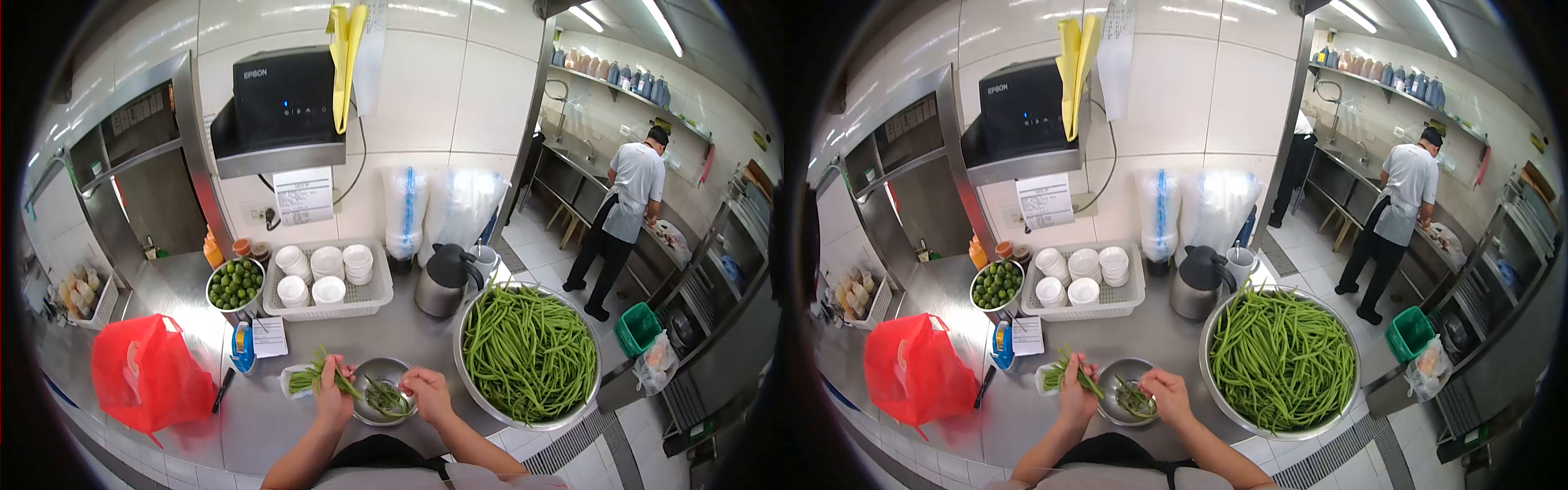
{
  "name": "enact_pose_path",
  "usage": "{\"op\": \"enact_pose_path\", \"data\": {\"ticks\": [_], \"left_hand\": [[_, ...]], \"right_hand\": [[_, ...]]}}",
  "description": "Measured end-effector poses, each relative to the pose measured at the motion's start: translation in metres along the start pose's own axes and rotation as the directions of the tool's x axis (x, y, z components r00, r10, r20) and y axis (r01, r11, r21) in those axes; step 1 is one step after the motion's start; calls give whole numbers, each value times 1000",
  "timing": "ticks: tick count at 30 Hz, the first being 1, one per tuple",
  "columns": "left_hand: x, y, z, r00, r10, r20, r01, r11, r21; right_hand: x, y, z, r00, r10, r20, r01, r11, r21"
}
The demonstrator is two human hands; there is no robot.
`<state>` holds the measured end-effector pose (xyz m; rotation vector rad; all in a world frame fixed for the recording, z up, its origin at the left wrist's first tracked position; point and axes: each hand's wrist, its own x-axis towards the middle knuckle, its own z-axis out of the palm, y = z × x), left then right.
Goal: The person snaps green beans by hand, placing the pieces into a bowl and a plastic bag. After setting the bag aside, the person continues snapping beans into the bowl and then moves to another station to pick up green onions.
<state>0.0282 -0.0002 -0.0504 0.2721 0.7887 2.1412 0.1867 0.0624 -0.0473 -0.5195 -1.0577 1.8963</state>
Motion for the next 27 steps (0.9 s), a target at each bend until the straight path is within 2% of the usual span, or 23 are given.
{"op": "enact_pose_path", "data": {"ticks": [1, 2, 3, 4, 5, 6, 7, 9, 10, 12, 13, 15, 16, 17, 18, 19, 21, 22, 24, 25, 27], "left_hand": [[0, 4, 2, 997, -73, -2, 73, 997, 36], [-1, 8, 4, 989, -148, -9, 148, 986, 71], [-5, 11, 8, 984, -181, 5, 180, 980, 84], [-4, 12, 5, 984, -177, 9, 175, 981, 85], [-3, 12, -1, 970, -236, 61, 228, 966, 118], [-3, 12, -3, 950, -293, 112, 275, 949, 152], [-3, 12, -3, 951, -287, 114, 269, 952, 149], [-9, 13, -2, 927, -333, 171, 272, 913, 306], [-12, 12, -1, 928, -331, 170, 271, 914, 302], [-15, 11, 1, 914, -345, 214, 251, 894, 373], [-16, 11, 2, 915, -342, 215, 248, 895, 370], [-16, 11, 4, 908, -347, 236, 124, 758, 640], [-18, 8, 4, 909, -342, 236, 122, 762, 636], [-19, 3, 6, 886, -216, 410, -147, 707, 691], [-20, 1, 7, 806, -113, 581, -409, 604, 684], [-20, 5, 9, 807, -110, 580, -409, 603, 684], [-23, 15, 16, 749, -385, 540, -408, 376, 832], [-24, 16, 16, 748, -384, 542, -409, 376, 832], [-22, 18, 17, 803, -291, 520, -456, 260, 851], [-21, 20, 17, 801, -287, 526, -463, 259, 847], [-20, 25, 14, 800, -246, 547, -509, 202, 836]], "right_hand": [[-6, -12, 6, 994, -26, 102, 67, 902, -426], [-8, -21, 8, 980, -7, 197, 158, 627, -763], [-4, -18, 3, 923, 42, 383, 354, 303, -885], [-11, -15, -1, 922, 38, 386, 358, 302, -883], [-21, -13, -2, 919, 132, 372, 376, 0, -927], [-26, -14, -2, 918, 217, 331, 386, -303, -872], [-27, -11, -5, 917, 216, 337, 391, -305, -868], [-28, -5, -13, 891, 358, 278, 369, -215, -904], [-26, -2, -16, 890, 360, 279, 371, -217, -903], [-22, 2, -19, 889, 376, 261, 311, -80, -947], [-21, 0, -18, 888, 377, 262, 314, -83, -946], [-19, -7, -13, 918, 245, 313, 316, 30, -948], [-18, -14, -9, 916, 247, 317, 321, 26, -947], [-17, -22, -3, 919, 94, 384, 371, 132, -919], [-14, -31, 2, 902, -66, 427, 430, 228, -874], [-12, -38, 9, 901, -65, 429, 432, 228, -872], [-8, -48, 18, 945, -89, 314, 319, 453, -832], [-8, -49, 17, 945, -91, 314, 320, 453, -832], [-3, -51, 12, 910, -84, 405, 408, 353, -842], [-1, -49, 7, 908, -91, 408, 413, 350, -841], [-2, -41, -1, 849, -100, 519, 529, 183, -829]]}}
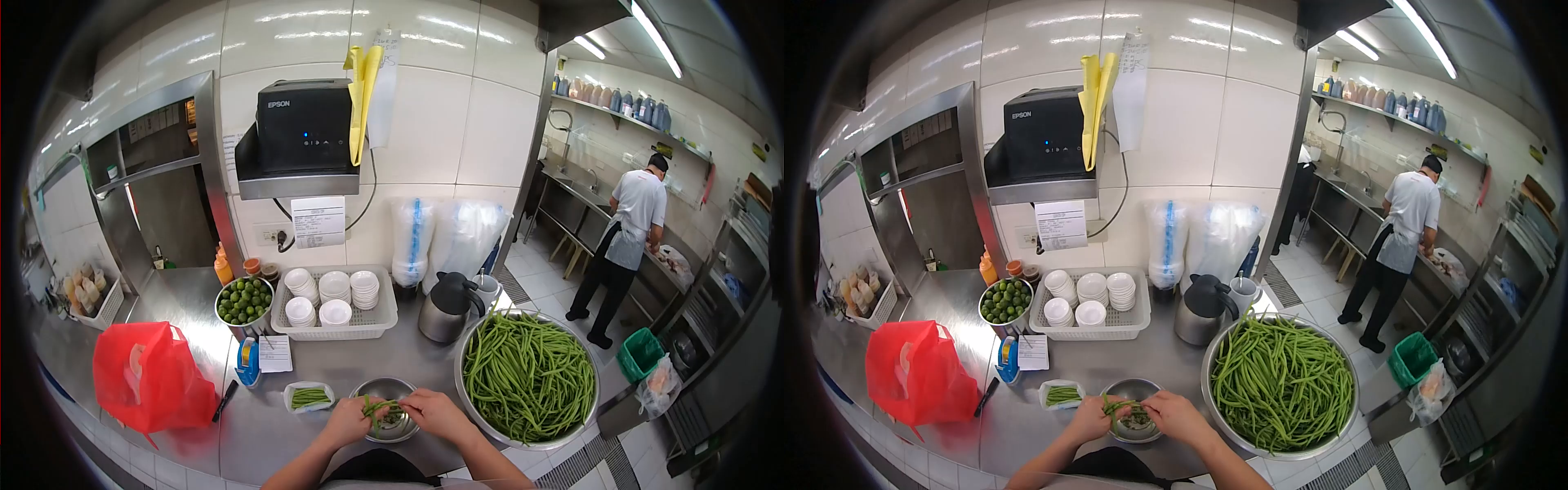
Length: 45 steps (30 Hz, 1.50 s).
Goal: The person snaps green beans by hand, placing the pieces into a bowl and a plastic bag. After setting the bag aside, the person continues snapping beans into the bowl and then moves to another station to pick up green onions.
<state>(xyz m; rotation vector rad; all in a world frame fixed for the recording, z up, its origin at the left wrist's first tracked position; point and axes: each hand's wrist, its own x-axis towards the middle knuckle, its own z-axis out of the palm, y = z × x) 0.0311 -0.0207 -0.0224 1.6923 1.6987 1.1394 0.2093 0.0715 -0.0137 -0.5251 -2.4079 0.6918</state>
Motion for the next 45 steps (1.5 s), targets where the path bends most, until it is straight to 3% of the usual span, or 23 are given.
{"op": "enact_pose_path", "data": {"ticks": [4, 6, 7, 9, 10, 12, 16, 19, 20, 22, 23, 25, 27, 28, 30, 32, 33, 35, 38, 40, 45], "left_hand": [[-3, -6, -3, 991, -19, 130, -7, 980, 199], [-5, -10, -2, 976, 65, 209, -109, 972, 207], [-6, -10, -1, 974, 60, 219, -106, 972, 208], [-8, -9, -1, 972, 57, 226, -114, 962, 249], [-8, -8, -2, 970, 54, 236, -115, 961, 250], [-11, -6, -6, 978, 56, 203, -102, 970, 221], [-11, -2, -13, 987, -5, 163, -40, 962, 269], [-8, 0, -15, 980, 43, 192, -100, 949, 298], [-6, 1, -16, 976, 21, 216, -81, 958, 274], [-4, 4, -19, 963, 13, 271, -55, 988, 147], [-3, 4, -20, 955, 33, 295, -47, 998, 44], [1, -16, -8, 973, 201, 112, -208, 976, 59], [5, -27, 8, 980, -134, -148, 82, 947, -311], [8, -20, 3, 923, -371, -102, 259, 795, -549], [13, -27, 4, 898, -424, -116, 150, 544, -826], [14, -20, 6, 881, -445, -160, 103, 512, -853], [15, -17, 4, 878, -432, -206, 37, 490, -871], [13, -17, 4, 875, -439, -202, 57, 508, -860], [10, -16, 6, 897, -379, -228, 31, 569, -822], [8, -11, 7, 905, -325, -274, 45, 714, -699], [5, -3, 6, 916, -294, -271, 17, 706, -708]], "right_hand": [[-2, -12, 0, 991, 134, -30, -135, 990, -38], [-1, -16, -1, 983, 171, -73, -158, 975, 154], [0, -16, -1, 981, 180, -74, -166, 973, 160], [0, -14, 2, 997, -36, -68, 25, 986, -164], [-1, -12, 3, 997, -27, -72, 15, 987, -160], [-4, -8, 2, 983, -183, -10, 172, 939, -298], [-6, -9, 5, 985, -90, 146, 129, 949, -287], [-5, -8, 8, 977, -40, 209, 99, 955, -279], [-3, -9, 6, 984, -72, 162, 80, 996, -40], [-1, -9, 5, 998, -42, 40, 24, 927, 374], [0, -7, 6, 1000, 18, -20, -5, 847, 532], [0, -6, 6, 972, 232, 20, -163, 615, 772], [6, -15, 0, 977, 204, -59, -143, 837, 529], [7, -18, 2, 973, 232, 6, -208, 862, 461], [10, -9, 18, 965, 245, 89, -260, 882, 393], [4, 10, 46, 978, 27, -206, -28, 1000, -1], [4, 4, 45, 981, 30, -193, -29, 1000, 9], [7, -13, 35, 974, 194, -116, -141, 923, 359], [6, -17, 33, 996, 87, -8, -83, 971, 223], [9, -19, 31, 994, 109, 16, -110, 968, 227], [13, -14, 30, 978, 207, 22, -203, 925, 321]]}}
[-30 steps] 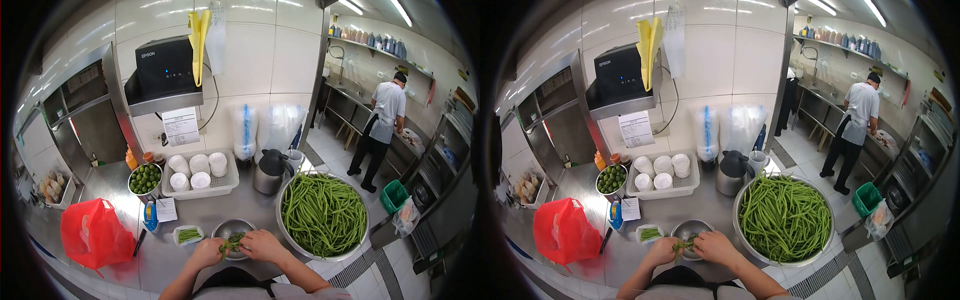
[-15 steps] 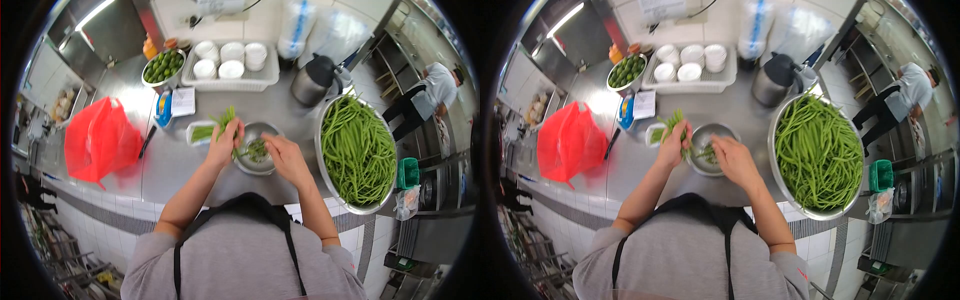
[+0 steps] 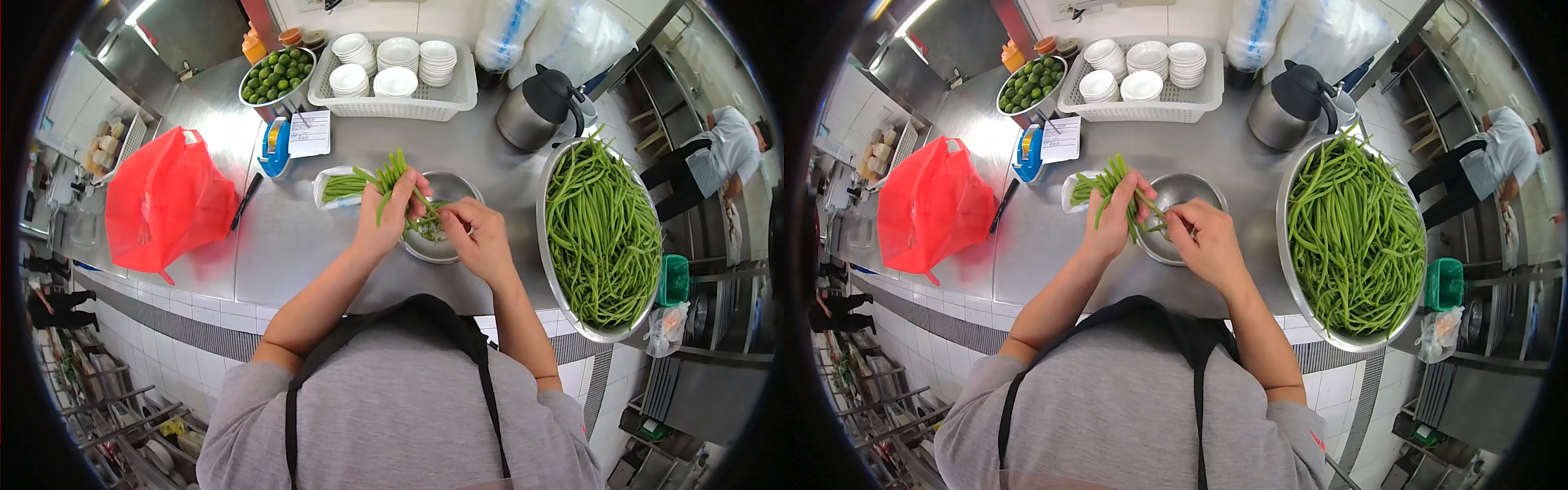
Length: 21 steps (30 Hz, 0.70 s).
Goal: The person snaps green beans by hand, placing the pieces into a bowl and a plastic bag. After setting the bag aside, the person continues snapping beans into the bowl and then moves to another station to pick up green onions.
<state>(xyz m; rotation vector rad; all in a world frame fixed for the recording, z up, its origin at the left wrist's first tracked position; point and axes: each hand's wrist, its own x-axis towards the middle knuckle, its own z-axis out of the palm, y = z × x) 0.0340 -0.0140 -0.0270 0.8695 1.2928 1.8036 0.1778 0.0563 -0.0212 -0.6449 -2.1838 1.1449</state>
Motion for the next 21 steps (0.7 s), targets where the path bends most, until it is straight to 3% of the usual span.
{"op": "enact_pose_path", "data": {"ticks": [2, 6, 8, 11, 13, 17, 19, 20, 21], "left_hand": [[-2, 0, 0, 999, -23, 24, 23, 1000, -2], [-5, -4, 4, 997, -65, 52, 68, 996, -60], [-7, -5, 4, 997, -47, 59, 49, 998, -45], [-9, -4, 0, 994, -92, 62, 96, 992, -76], [-9, -7, -2, 964, -265, 37, 257, 880, -400], [-10, -11, -5, 942, -334, 43, 298, 767, -568], [0, -17, -25, 962, -260, -79, 155, 764, -626], [0, -15, -28, 962, -261, -83, 154, 764, -627], [1, -6, -26, 962, -265, -59, 179, 781, -599]], "right_hand": [[2, -5, 4, 993, -88, -83, 92, 995, 43], [1, -6, 6, 995, -49, -89, 58, 993, 100], [0, 0, 8, 984, -149, -95, 148, 989, -19], [1, 1, 3, 976, -171, -132, 168, 985, -32], [0, 0, 6, 970, -158, -185, 169, 985, 44], [-7, 10, 5, 930, -70, -362, 190, 933, 307], [-7, 7, -9, 927, -57, -372, 179, 937, 301], [-6, 7, -15, 917, -48, -396, 175, 941, 291], [-4, 11, -20, 962, -131, -240, 155, 984, 84]]}}
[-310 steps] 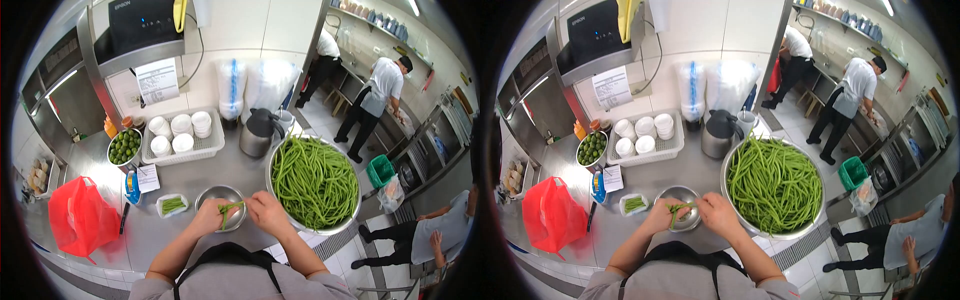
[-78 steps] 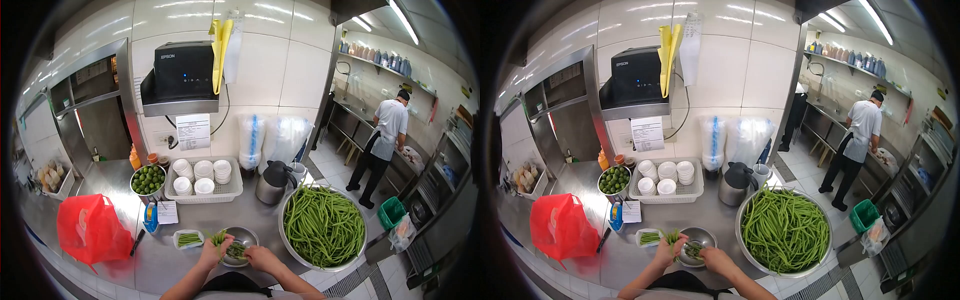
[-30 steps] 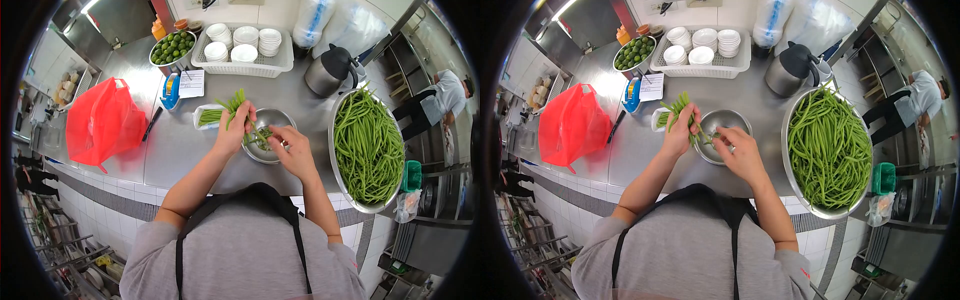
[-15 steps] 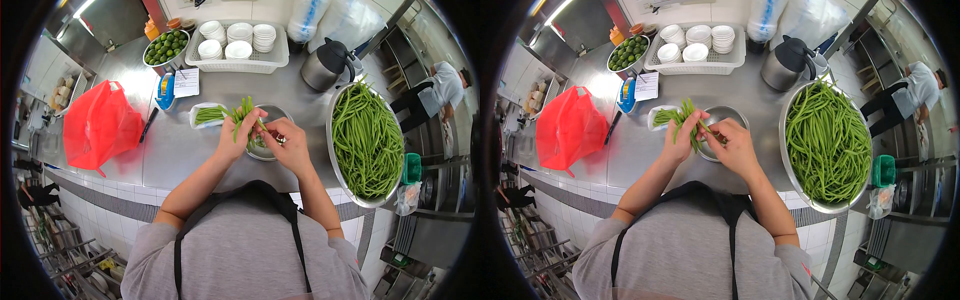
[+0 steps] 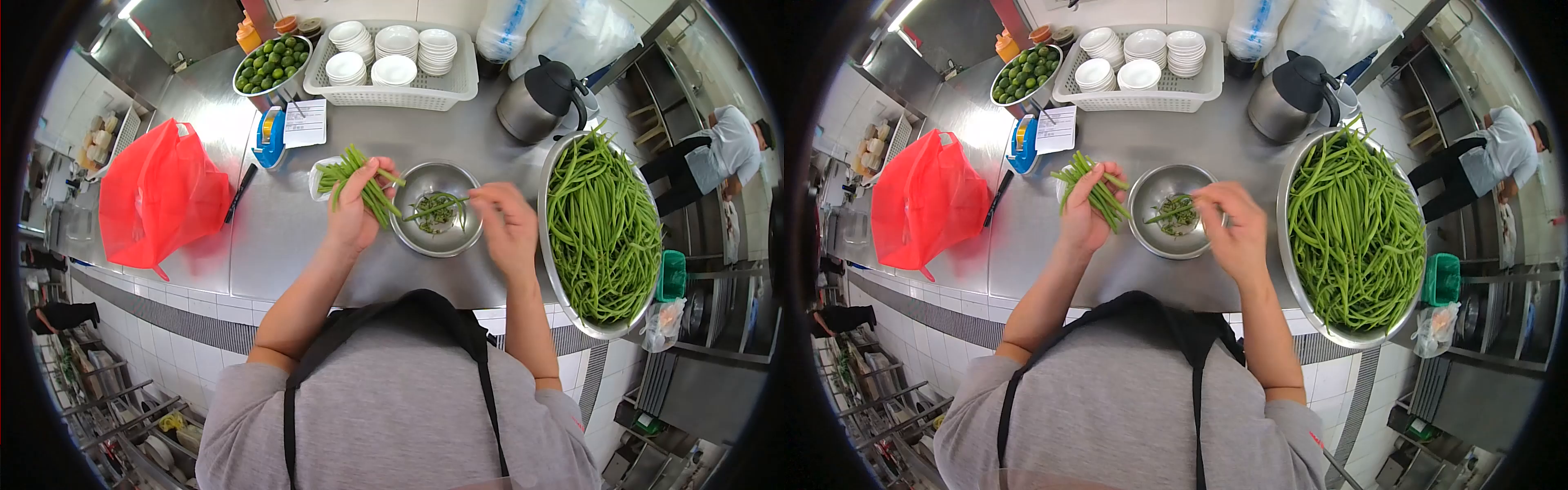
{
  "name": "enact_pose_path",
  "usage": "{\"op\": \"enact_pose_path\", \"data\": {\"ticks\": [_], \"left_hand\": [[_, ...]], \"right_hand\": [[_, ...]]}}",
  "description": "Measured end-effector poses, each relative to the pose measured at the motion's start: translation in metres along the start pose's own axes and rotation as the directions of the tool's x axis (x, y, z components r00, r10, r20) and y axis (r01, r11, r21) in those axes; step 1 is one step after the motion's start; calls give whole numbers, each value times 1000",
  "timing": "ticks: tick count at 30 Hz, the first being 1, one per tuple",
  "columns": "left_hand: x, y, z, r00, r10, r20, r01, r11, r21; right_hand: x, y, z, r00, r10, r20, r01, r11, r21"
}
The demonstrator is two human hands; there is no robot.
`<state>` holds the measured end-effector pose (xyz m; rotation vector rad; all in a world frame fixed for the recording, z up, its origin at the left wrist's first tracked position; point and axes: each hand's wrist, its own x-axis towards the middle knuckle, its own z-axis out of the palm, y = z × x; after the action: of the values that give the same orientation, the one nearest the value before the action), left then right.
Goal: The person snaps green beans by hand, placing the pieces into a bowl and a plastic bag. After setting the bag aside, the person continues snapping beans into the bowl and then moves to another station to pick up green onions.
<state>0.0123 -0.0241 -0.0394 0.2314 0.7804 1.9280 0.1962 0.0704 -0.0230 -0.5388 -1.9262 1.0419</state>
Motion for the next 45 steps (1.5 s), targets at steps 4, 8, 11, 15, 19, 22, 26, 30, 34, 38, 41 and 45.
{"op": "enact_pose_path", "data": {"ticks": [4, 8, 11, 15, 19, 22, 26, 30, 34, 38, 41, 45], "left_hand": [[12, -1, 3, 976, -45, 212, -107, 753, 649], [26, -34, 6, 941, -166, 294, -333, -320, 887], [35, -54, 5, 940, -283, 193, -328, -583, 743], [32, -47, 14, 919, -315, 236, -387, -615, 687], [18, -10, 33, 884, -366, 291, -462, -584, 668], [16, -2, 34, 887, -301, 349, -460, -529, 713], [20, -8, 21, 896, -201, 395, -442, -484, 755], [18, -14, 17, 900, -137, 414, -434, -386, 814], [20, -21, 12, 862, -215, 459, -505, -295, 811], [25, -20, 11, 827, -199, 525, -561, -238, 793], [30, -7, 15, 872, -217, 438, -481, -221, 848], [36, 2, 13, 894, -175, 412, -446, -269, 854]], "right_hand": [[-10, 20, 10, 995, -7, 103, 34, 966, -256], [-7, 17, 3, 981, 146, -125, -172, 954, -244], [-11, 11, -4, 977, 171, -127, -200, 942, -270], [-20, 14, -8, 969, 191, -157, -227, 937, -266], [-27, 28, 0, 999, -37, 33, 48, 887, -459], [-25, 40, 11, 974, -37, 223, 173, 755, -633], [-19, 37, 11, 988, 20, 153, 89, 739, -668], [-16, 31, 4, 976, 166, 142, -39, 773, -633], [-19, 34, 7, 975, 64, 213, 69, 822, -565], [-17, 34, 8, 981, -15, 193, 117, 840, -531], [-22, 35, 2, 979, 21, 202, 92, 841, -533], [-23, 25, 6, 985, 30, 167, 61, 856, -513]]}}
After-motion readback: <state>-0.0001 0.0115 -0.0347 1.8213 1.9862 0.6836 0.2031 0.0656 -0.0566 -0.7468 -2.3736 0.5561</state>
